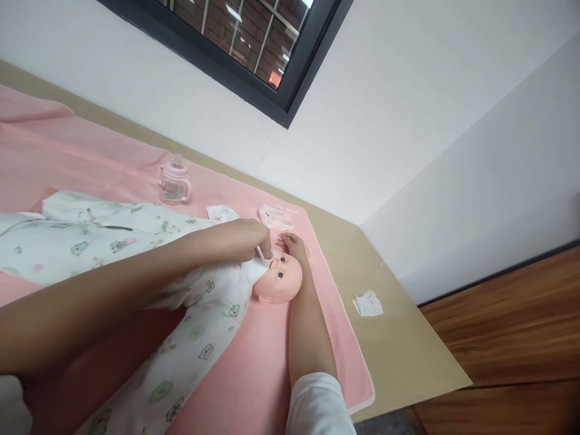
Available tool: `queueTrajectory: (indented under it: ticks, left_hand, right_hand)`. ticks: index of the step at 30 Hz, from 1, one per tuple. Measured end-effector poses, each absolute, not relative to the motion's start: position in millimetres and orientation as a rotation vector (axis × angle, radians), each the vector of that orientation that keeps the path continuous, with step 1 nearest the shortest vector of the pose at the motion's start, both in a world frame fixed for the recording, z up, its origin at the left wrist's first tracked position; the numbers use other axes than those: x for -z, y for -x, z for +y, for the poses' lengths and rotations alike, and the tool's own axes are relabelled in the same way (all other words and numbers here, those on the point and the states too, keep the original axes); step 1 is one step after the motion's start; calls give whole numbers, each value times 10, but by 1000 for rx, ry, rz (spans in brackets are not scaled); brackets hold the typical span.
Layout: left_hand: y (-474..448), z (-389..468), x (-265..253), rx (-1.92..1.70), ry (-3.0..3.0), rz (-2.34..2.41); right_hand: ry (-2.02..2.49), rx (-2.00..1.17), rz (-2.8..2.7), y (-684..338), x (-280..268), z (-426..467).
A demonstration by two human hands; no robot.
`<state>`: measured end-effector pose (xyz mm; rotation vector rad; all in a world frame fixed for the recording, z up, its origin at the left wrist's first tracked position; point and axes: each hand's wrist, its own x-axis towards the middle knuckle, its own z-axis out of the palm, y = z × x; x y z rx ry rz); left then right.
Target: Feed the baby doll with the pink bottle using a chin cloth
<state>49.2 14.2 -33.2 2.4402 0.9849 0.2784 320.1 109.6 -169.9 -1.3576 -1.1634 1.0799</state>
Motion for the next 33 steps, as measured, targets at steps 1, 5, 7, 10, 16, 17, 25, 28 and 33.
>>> queueTrajectory:
  ticks: [1, 5, 7, 10, 16, 17, 25, 28, 33]
  left_hand:
    - [-488, 157, 350, -279, -2441, 989]
    - [-479, 212, 410, -312, -2486, 987]
    - [-477, 228, 425, -320, -2501, 988]
    - [-474, 249, 443, -319, -2498, 1024]
    - [-470, 305, 477, -414, -2540, 1055]
    - [-470, 305, 472, -428, -2550, 1052]
    - [-510, 192, 345, -412, -2573, 1087]
    - [-532, 161, 319, -427, -2573, 1090]
    - [-559, 135, 289, -441, -2587, 1065]
  right_hand:
    - [1364, -1080, -1164, -3203, 1701, 1095]
    - [1364, -1075, -1173, -3214, 1715, 1095]
    - [1360, -1077, -1183, -3219, 1720, 1101]
    - [1359, -1080, -1189, -3220, 1721, 1109]
    - [1390, -1075, -1164, -3200, 1689, 1085]
    - [1390, -1076, -1166, -3197, 1682, 1077]
    - [1372, -1078, -1169, -3194, 1674, 1062]
    - [1370, -1079, -1164, -3193, 1679, 1068]
    - [1383, -1079, -1171, -3188, 1672, 1072]
